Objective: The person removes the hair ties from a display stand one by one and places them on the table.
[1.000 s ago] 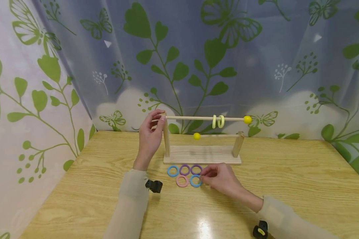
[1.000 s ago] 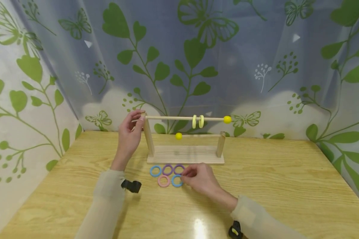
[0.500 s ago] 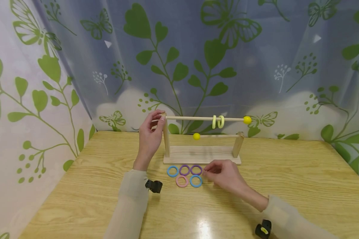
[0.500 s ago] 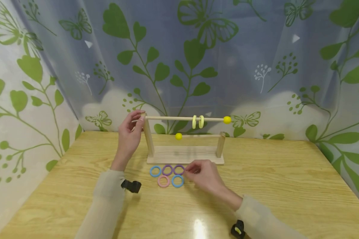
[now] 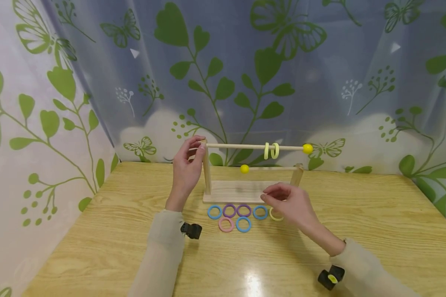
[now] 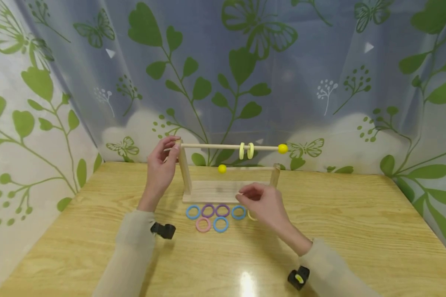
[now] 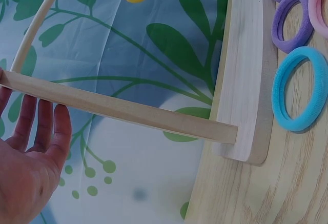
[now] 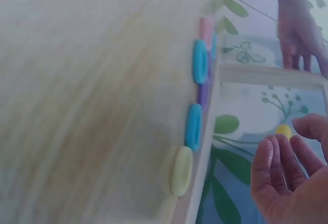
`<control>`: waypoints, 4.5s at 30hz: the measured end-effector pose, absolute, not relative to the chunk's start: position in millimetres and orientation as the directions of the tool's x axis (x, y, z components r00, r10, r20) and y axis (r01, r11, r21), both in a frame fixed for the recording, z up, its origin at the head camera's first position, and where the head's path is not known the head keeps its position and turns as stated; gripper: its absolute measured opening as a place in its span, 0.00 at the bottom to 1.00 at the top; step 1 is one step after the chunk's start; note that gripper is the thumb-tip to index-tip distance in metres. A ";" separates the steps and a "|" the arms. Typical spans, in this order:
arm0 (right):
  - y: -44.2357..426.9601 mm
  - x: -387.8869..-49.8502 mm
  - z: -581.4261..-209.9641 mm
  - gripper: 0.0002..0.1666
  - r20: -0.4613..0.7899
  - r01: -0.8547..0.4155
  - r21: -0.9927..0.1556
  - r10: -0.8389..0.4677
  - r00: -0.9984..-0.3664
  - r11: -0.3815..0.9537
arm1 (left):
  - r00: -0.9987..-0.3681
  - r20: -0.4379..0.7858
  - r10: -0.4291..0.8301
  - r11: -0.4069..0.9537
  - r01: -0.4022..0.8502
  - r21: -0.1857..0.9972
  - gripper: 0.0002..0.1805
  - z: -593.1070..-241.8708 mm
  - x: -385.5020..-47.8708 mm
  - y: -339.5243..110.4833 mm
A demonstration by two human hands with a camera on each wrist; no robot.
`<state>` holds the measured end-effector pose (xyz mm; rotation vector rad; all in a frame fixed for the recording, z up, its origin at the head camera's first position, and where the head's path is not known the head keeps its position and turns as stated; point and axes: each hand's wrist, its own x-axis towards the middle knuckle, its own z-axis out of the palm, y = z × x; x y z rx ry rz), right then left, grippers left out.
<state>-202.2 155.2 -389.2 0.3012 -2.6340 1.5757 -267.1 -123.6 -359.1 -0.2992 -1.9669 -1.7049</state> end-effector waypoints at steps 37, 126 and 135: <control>170.6 -231.7 -344.6 0.18 0.243 -0.216 -0.952 0.108 -0.964 0.218 | -0.848 0.504 -0.165 0.167 0.479 0.862 0.14 -359.4 -268.7 -124.0; 172.3 -242.8 -343.1 0.15 0.282 -0.254 -0.957 0.253 -0.925 0.137 | -0.840 0.516 -0.168 0.174 0.490 0.854 0.14 -361.3 -269.3 -124.2; 178.9 -240.9 -341.3 0.13 0.276 -0.263 -0.961 0.264 -0.924 0.084 | -0.845 0.507 -0.169 0.166 0.482 0.860 0.14 -360.7 -268.7 -124.0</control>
